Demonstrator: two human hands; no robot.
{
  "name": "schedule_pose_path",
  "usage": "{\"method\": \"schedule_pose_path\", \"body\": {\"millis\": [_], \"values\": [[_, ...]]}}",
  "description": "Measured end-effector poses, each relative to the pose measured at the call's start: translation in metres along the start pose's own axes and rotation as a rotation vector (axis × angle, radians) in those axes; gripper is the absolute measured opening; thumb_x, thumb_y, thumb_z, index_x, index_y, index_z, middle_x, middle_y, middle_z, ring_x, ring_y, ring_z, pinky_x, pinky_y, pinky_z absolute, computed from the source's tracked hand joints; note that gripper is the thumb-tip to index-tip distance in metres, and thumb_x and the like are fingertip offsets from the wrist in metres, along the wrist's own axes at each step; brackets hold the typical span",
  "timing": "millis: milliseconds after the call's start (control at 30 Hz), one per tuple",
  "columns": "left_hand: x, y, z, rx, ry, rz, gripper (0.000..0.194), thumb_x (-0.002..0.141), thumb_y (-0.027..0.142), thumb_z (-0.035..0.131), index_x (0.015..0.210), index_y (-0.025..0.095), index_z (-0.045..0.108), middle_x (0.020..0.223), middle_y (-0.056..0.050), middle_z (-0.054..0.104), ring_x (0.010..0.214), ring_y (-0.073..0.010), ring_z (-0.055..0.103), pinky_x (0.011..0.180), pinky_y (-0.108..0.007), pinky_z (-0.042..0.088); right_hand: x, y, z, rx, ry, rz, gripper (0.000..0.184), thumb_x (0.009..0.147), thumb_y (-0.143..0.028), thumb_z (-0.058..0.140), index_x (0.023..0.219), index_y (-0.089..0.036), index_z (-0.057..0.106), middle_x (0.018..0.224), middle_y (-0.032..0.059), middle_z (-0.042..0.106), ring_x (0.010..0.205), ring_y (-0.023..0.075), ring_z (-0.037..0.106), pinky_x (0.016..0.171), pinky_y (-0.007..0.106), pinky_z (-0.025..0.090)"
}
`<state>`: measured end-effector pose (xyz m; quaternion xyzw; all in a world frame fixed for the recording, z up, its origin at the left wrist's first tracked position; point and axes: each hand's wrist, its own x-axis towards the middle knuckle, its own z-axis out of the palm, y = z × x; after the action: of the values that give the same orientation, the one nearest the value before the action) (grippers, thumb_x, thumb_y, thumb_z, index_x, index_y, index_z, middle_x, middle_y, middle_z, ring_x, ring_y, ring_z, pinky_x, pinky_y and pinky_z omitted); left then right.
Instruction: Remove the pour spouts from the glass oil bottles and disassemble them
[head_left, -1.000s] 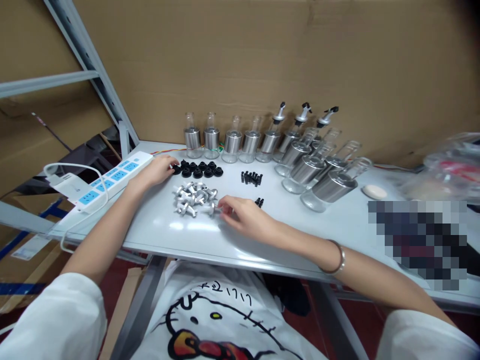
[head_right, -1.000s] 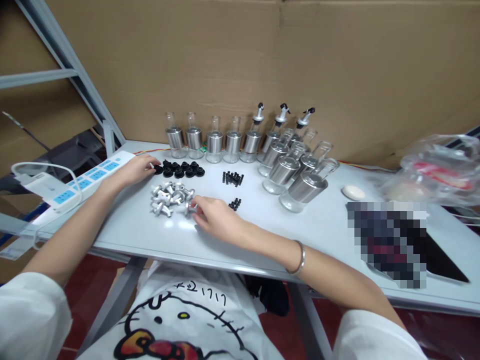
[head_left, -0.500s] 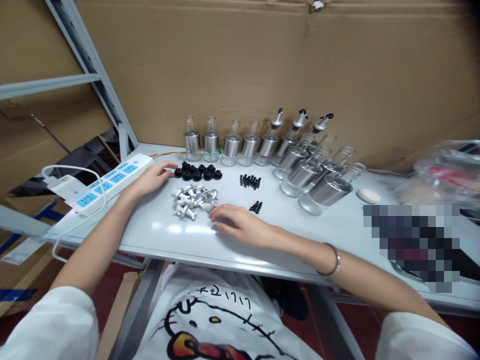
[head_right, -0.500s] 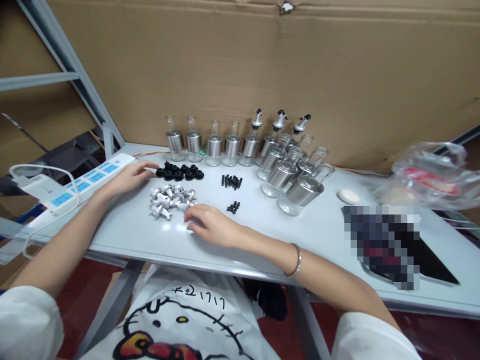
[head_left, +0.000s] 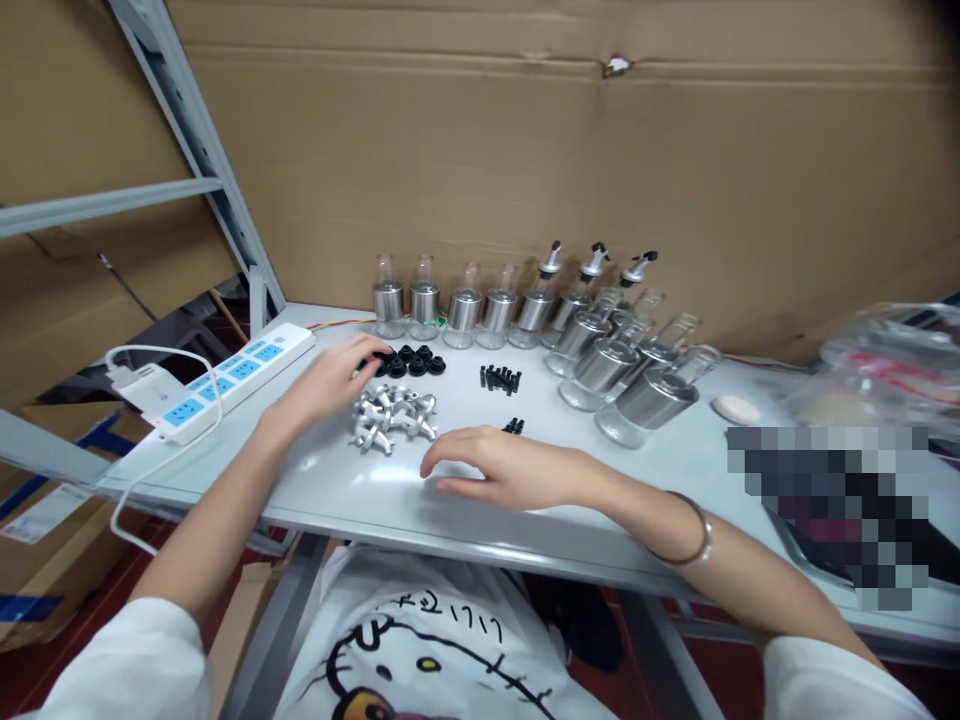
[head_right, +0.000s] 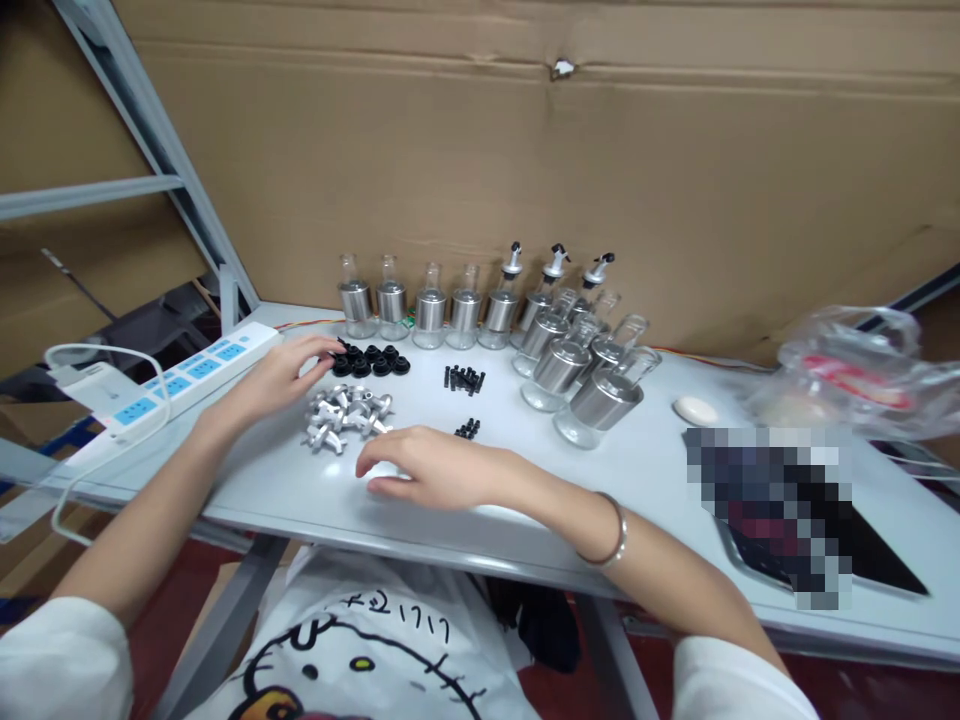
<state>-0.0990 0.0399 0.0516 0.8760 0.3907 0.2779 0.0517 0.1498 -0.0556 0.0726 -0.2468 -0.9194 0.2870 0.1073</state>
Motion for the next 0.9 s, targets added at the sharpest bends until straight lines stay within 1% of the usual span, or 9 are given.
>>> {"method": "schedule_pose_path", "body": {"millis": [167,267,333,433,533,667,733,800,900], "values": [[0.017,0.067,0.019,-0.045,0.060,0.469,0.023,0.091,0.015,0.040,0.098,0.016,0.062,0.091,-0.007,0.070,0.085,-0.0172,0.064,0.080,-0.031,0.049,-0.021,-0.039,-0.049,-0.210,-0.071,0.084,0.028,0.092,-0.026,0.055,0.118,-0.018,0.059,0.108,0.0086,0.066,0.092,0.0203,0.064,0.078,0.032,0.050],[0.010,0.103,0.045,-0.114,-0.019,0.687,0.024,0.092,0.015,0.039,0.101,0.012,0.061,0.092,-0.011,0.070,0.087,-0.0175,0.065,0.081,-0.030,0.050,-0.049,-0.058,-0.078,-0.259,0.038,0.129,0.026,0.092,-0.029,0.055,0.116,-0.021,0.060,0.107,0.0056,0.068,0.091,0.0196,0.066,0.076,0.031,0.051],[-0.002,0.122,0.064,-0.145,-0.215,0.778,0.030,0.094,0.025,0.043,0.114,0.010,0.058,0.116,-0.015,0.066,0.111,-0.0216,0.060,0.095,-0.035,0.048,-0.073,-0.065,-0.094,-0.297,0.236,0.128,0.024,0.092,-0.033,0.054,0.112,-0.024,0.061,0.105,0.0034,0.069,0.089,0.0185,0.066,0.075,0.030,0.053],[-0.020,0.139,0.086,-0.201,-0.476,0.844,0.060,0.090,0.047,0.049,0.134,0.006,0.044,0.142,-0.019,0.046,0.135,-0.0270,0.041,0.112,-0.042,0.035,-0.108,-0.065,-0.111,-0.336,0.675,0.182,0.019,0.091,-0.034,0.056,0.108,-0.027,0.062,0.101,0.0030,0.070,0.089,0.0172,0.067,0.073,0.030,0.054],[-0.028,0.142,0.094,-0.249,-0.636,0.812,0.067,0.088,0.044,0.051,0.142,0.007,0.035,0.151,-0.016,0.033,0.143,-0.0264,0.024,0.117,-0.045,0.024,-0.134,-0.044,-0.126,-0.327,1.119,0.284,0.012,0.086,-0.030,0.063,0.096,-0.024,0.065,0.090,0.0066,0.070,0.085,0.0175,0.067,0.077,0.034,0.053],[-0.027,0.140,0.091,-0.260,-0.714,0.760,0.060,0.089,0.029,0.047,0.143,0.006,0.034,0.152,-0.017,0.030,0.143,-0.0260,0.025,0.118,-0.046,0.021,-0.147,0.008,-0.147,-0.226,1.488,0.215,0.006,0.081,-0.015,0.063,0.083,-0.020,0.066,0.075,0.0063,0.064,0.074,0.0148,0.065,0.076,0.035,0.051],[-0.026,0.142,0.089,-0.260,-0.709,0.744,0.057,0.089,0.025,0.044,0.142,0.006,0.036,0.151,-0.016,0.032,0.142,-0.0256,0.027,0.118,-0.046,0.022,-0.142,0.033,-0.158,-0.152,1.563,0.277,0.009,0.078,-0.009,0.062,0.079,-0.017,0.065,0.073,0.0065,0.064,0.069,0.0134,0.063,0.072,0.034,0.051],[-0.025,0.143,0.089,-0.257,-0.705,0.736,0.055,0.089,0.024,0.043,0.141,0.007,0.037,0.150,-0.016,0.034,0.142,-0.0252,0.028,0.118,-0.045,0.023,-0.125,0.050,-0.165,-0.146,1.550,0.380,0.009,0.074,-0.008,0.065,0.079,-0.015,0.063,0.074,0.0067,0.064,0.066,0.0128,0.062,0.072,0.034,0.050],[-0.025,0.144,0.089,-0.252,-0.709,0.736,0.055,0.089,0.024,0.044,0.141,0.007,0.037,0.151,-0.015,0.034,0.142,-0.0251,0.028,0.118,-0.045,0.023,-0.080,0.065,-0.172,-0.176,1.281,0.506,0.022,0.074,-0.012,0.066,0.095,-0.015,0.062,0.088,0.0081,0.066,0.080,0.0169,0.063,0.081,0.038,0.051]]}}
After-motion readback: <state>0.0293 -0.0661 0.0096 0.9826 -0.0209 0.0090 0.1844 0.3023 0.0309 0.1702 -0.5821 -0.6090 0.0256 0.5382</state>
